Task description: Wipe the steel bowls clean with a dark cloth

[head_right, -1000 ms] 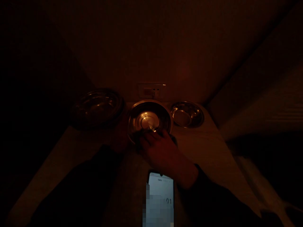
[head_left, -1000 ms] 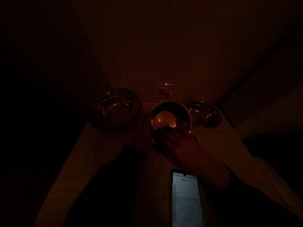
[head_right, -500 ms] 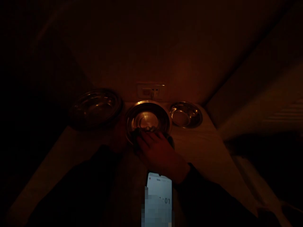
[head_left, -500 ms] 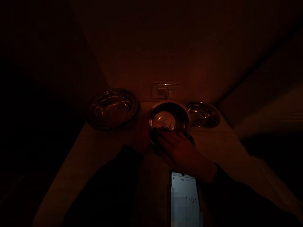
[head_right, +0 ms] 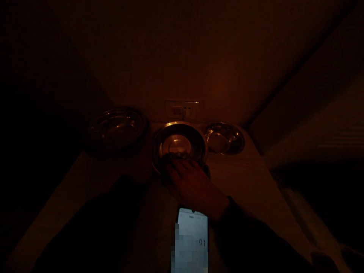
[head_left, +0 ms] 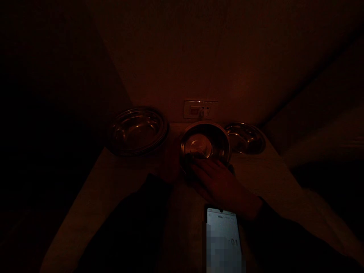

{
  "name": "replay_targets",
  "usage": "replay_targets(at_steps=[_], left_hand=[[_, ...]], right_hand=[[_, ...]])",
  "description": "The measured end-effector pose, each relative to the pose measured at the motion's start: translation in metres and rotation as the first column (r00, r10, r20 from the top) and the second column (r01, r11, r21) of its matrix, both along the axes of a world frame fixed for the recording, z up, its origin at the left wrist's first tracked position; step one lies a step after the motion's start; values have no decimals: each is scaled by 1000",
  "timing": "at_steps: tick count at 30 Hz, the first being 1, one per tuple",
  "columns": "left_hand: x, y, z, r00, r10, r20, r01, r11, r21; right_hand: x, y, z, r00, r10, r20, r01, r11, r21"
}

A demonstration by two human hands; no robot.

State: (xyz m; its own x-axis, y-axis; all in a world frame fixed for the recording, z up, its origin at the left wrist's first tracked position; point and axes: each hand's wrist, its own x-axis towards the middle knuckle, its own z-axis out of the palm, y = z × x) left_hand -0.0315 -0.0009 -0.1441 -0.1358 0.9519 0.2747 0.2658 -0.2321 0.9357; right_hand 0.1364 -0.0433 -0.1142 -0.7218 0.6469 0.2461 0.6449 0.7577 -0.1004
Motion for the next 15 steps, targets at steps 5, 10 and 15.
replay_targets(at_steps=[5,10,15], left_hand=[[1,1,7,986,-56,160,57,998,2],[4,1,9,979,-57,196,60,998,-8],[5,0,9,961,-71,268,102,989,-105]], right_hand=[[2,0,-3,1000,11,10,-11,1000,0],[1,1,-5,1000,19,-3,-18,999,37],[1,2,-7,1000,18,-17,-17,997,70]])
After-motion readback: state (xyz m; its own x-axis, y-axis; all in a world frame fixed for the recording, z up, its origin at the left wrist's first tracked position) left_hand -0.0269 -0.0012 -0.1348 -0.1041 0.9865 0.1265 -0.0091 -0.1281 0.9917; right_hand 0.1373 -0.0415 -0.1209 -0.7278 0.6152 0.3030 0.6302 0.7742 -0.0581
